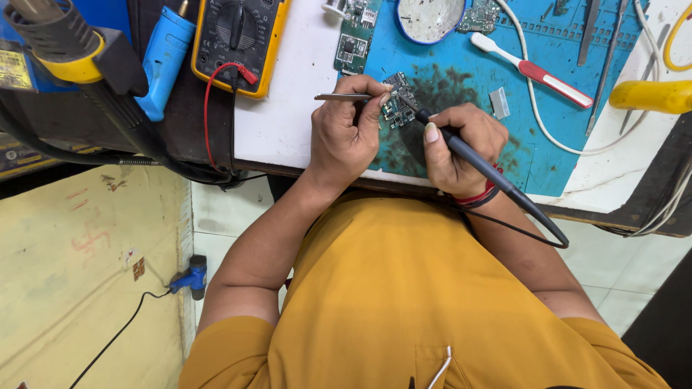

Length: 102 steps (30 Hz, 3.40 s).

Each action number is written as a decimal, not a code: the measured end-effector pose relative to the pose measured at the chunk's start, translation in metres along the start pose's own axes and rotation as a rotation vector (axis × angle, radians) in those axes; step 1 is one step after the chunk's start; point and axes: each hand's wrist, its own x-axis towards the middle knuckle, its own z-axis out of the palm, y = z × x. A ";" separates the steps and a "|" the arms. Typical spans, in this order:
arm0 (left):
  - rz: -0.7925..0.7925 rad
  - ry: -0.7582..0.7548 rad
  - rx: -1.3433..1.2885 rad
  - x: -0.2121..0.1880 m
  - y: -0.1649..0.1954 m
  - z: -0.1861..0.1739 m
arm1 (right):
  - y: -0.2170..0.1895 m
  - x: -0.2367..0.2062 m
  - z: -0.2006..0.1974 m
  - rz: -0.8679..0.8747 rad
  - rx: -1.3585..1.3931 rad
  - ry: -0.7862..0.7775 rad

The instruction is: The person solders a small circuit board on a workbench, holding the board with tweezers in one hand while applying a soldering iron with the other. They periodically lift the board, reposition it, and touch the iron to different points on the board, at one point dipping the iron near a small container.

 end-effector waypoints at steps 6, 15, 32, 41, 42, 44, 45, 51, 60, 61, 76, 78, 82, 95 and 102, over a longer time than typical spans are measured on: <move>0.003 -0.013 -0.024 0.000 -0.002 0.000 | 0.000 0.001 0.000 -0.007 -0.015 -0.007; -0.008 -0.022 0.002 0.000 -0.001 -0.001 | -0.002 0.000 0.000 0.017 -0.015 0.000; -0.023 -0.006 -0.001 0.000 0.001 0.000 | -0.001 0.000 0.000 -0.014 -0.020 0.001; -0.012 -0.002 -0.020 -0.001 -0.001 0.000 | -0.002 0.000 0.000 -0.027 -0.027 -0.006; -0.007 -0.001 -0.017 0.000 -0.001 0.000 | -0.001 0.000 0.000 -0.037 -0.030 -0.008; -0.009 -0.003 -0.022 0.000 -0.001 0.000 | -0.001 0.001 0.001 -0.031 -0.022 0.004; -0.011 -0.004 -0.024 0.000 -0.001 0.000 | -0.001 0.001 0.002 -0.027 -0.018 0.010; -0.009 -0.005 -0.018 0.000 -0.001 0.000 | -0.002 0.001 0.001 -0.006 -0.021 0.000; -0.027 -0.012 -0.012 -0.001 -0.001 0.000 | 0.001 -0.003 0.000 -0.008 -0.008 0.049; -0.024 -0.008 -0.014 -0.001 -0.001 0.000 | 0.002 -0.003 -0.001 -0.004 -0.009 0.044; -0.022 -0.009 -0.012 -0.001 -0.001 0.000 | 0.000 0.000 0.000 -0.009 -0.006 -0.007; -0.025 -0.006 -0.019 0.000 0.000 0.000 | 0.000 0.000 0.000 -0.013 0.004 0.001; -0.020 -0.010 -0.009 0.000 -0.001 0.000 | -0.001 0.000 0.000 -0.005 -0.014 -0.002; -0.026 -0.013 -0.004 0.000 0.000 0.000 | 0.001 -0.001 -0.002 -0.005 -0.001 0.006; -0.022 -0.015 -0.001 0.000 -0.001 0.000 | 0.001 -0.002 0.000 -0.005 0.008 0.001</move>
